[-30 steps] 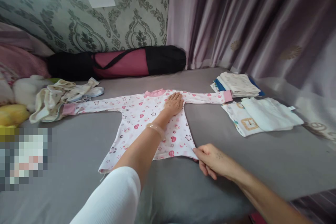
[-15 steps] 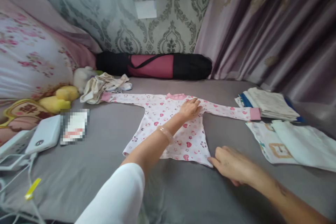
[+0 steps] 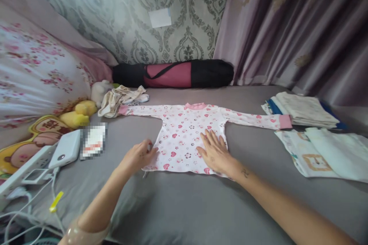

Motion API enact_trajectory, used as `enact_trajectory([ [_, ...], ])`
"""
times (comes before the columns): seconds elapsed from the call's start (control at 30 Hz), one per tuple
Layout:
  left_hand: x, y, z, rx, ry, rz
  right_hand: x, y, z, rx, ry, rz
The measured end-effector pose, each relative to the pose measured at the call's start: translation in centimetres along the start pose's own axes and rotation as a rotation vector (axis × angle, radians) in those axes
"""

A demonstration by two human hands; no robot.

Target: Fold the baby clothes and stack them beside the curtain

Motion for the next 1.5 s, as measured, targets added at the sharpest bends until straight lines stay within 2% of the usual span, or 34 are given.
enact_trajectory([
  [0.07, 0.2, -0.9, 0.8, -0.02, -0.087, 0.031, -0.1, -0.6, 0.9, 0.002, -0.024, 0.012],
  [0.2, 0.8, -1.0, 1.2, -0.026, -0.227, 0.046, -0.3, -1.1, 1.1, -0.013, -0.05, 0.015],
  [0.37, 3.4, -0.6, -0.1, 0.046, -0.224, 0.047, -0.4, -1.0, 0.8, 0.016, -0.047, 0.021],
  [0.43, 3.3, -0.4, -1.1, 0.012, -0.129, 0.059, -0.3, -0.8, 0.3, 0.051, -0.033, 0.018],
  [0.5, 1.4, 0.1, -2.3, -0.142, -0.03, 0.118, 0.1, -0.1, -0.5, 0.074, -0.017, 0.016],
  [0.57, -2.4, 0.8, -2.9, -0.339, 0.018, 0.283, 0.8, 1.0, -1.6, 0.003, -0.029, -0.013],
  [0.6, -4.6, 1.3, -2.7, -0.405, 0.028, 0.384, 1.2, 1.7, -2.0, -0.059, -0.044, -0.042],
  [0.63, -6.7, 1.9, -1.9, -0.414, 0.057, 0.494, 1.6, 2.2, -2.2, -0.115, -0.058, -0.076],
  [0.67, -8.4, 2.7, -0.8, -0.407, 0.103, 0.559, 2.0, 2.8, -2.0, -0.143, -0.065, -0.108],
  [0.73, -10.1, 4.5, 1.6, -0.374, 0.171, 0.522, 2.2, 3.5, -0.6, -0.11, -0.052, -0.144],
  [0.8, -10.2, 5.8, 3.7, -0.314, 0.205, 0.471, 2.0, 3.8, 0.9, -0.045, -0.03, -0.14],
  [0.87, -9.7, 6.5, 4.7, -0.259, 0.212, 0.449, 1.7, 3.8, 1.6, -0.026, -0.023, -0.131],
  [0.93, -9.2, 6.9, 4.4, -0.172, 0.205, 0.449, 1.6, 3.8, 1.3, -0.005, -0.006, -0.135],
  [1.03, -9.0, 7.4, 2.7, -0.016, 0.171, 0.46, 1.0, 4.1, 0.2, 0.062, 0.048, -0.145],
  [1.13, -9.1, 7.9, 1.2, -0.092, 0.13, 0.482, -0.8, 4.7, -1.3, -0.087, -0.029, -0.096],
  [1.2, -8.9, 8.1, 1.4, -0.135, 0.14, 0.505, -2.3, 4.9, -1.4, -0.154, -0.102, -0.043],
  [1.27, -8.7, 8.3, 2.0, -0.121, 0.165, 0.535, -3.6, 5.0, -0.5, -0.093, -0.109, -0.005],
  [1.33, -8.8, 8.6, 1.8, -0.127, 0.17, 0.579, -4.3, 5.1, 0.0, -0.032, -0.09, 0.011],
  [1.43, -9.5, 10.2, 0.0, -0.088, 0.131, 0.624, -4.6, 6.1, -1.2, -0.032, -0.074, -0.015],
  [1.5, -10.1, 12.2, -1.8, -0.084, 0.071, 0.584, -5.1, 7.5, -2.8, -0.051, -0.053, -0.009],
])
Point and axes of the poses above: each hand's wrist, its own y-axis towards the middle knuckle, its own z-axis out of the palm, x = y × z, the point moved 5 cm from there along y, towards the middle knuckle, and after that the axes turned 5 degrees about -z, right-handed, at the moved point
